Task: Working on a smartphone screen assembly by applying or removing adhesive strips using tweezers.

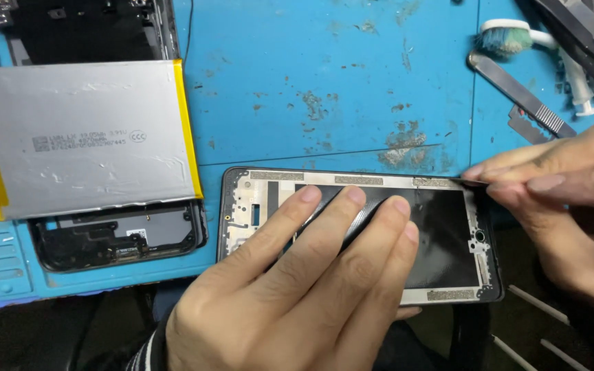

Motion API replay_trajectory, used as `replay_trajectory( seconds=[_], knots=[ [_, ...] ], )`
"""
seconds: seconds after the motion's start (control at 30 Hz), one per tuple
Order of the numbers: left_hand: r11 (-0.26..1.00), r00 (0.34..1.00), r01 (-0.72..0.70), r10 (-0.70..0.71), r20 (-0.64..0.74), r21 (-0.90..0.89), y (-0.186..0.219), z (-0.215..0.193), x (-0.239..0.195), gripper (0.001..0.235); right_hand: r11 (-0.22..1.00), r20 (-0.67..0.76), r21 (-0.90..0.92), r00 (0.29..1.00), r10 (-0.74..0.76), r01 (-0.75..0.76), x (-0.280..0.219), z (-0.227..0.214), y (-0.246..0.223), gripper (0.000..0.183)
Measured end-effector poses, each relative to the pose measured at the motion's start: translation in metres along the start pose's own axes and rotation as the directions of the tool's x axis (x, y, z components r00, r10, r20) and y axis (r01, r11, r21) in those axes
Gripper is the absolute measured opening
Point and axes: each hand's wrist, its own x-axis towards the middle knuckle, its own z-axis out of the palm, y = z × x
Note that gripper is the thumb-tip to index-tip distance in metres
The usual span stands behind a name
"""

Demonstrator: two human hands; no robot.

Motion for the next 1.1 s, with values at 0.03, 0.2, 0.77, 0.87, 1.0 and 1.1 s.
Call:
replay_trajectory(
  seconds=[0.03,0.2,0.77,0.87,1.0,1.1],
  knots=[
    [1.0,1.0,0.001,-0.001,0.001,-0.002,0.0,0.0,0.0,0.016,1.0,0.0,0.0,1.0,0.002,-0.002,-0.009,-0.003,0.009,0.009],
    [1.0,1.0,-0.007,0.008,-0.026,0.01,0.001,0.001,-0.001,0.015,0.989,0.01,-0.125,0.997,-0.082,0.083,0.006,0.008,-0.005,0.009],
    [0.999,0.997,-0.032,0.031,-0.074,-0.003,-0.01,0.002,-0.006,0.008,0.998,0.01,-0.034,0.999,0.052,-0.051,0.012,0.032,-0.051,0.011],
    [1.0,0.997,-0.028,0.028,-0.073,-0.006,-0.012,0.002,-0.007,0.01,0.98,-0.035,-0.142,0.989,-0.146,0.14,0.015,0.032,-0.07,0.024],
    [0.998,0.996,-0.057,0.056,-0.07,-0.012,-0.015,0.001,-0.01,0.011,0.974,0.026,-0.053,0.975,-0.22,0.222,0.023,0.024,-0.013,0.006],
    [1.0,0.998,-0.025,0.026,-0.051,0.017,-0.011,0.001,-0.006,0.013,0.992,-0.019,0.012,0.992,-0.122,0.122,0.023,0.022,-0.051,0.015]
  ],
)
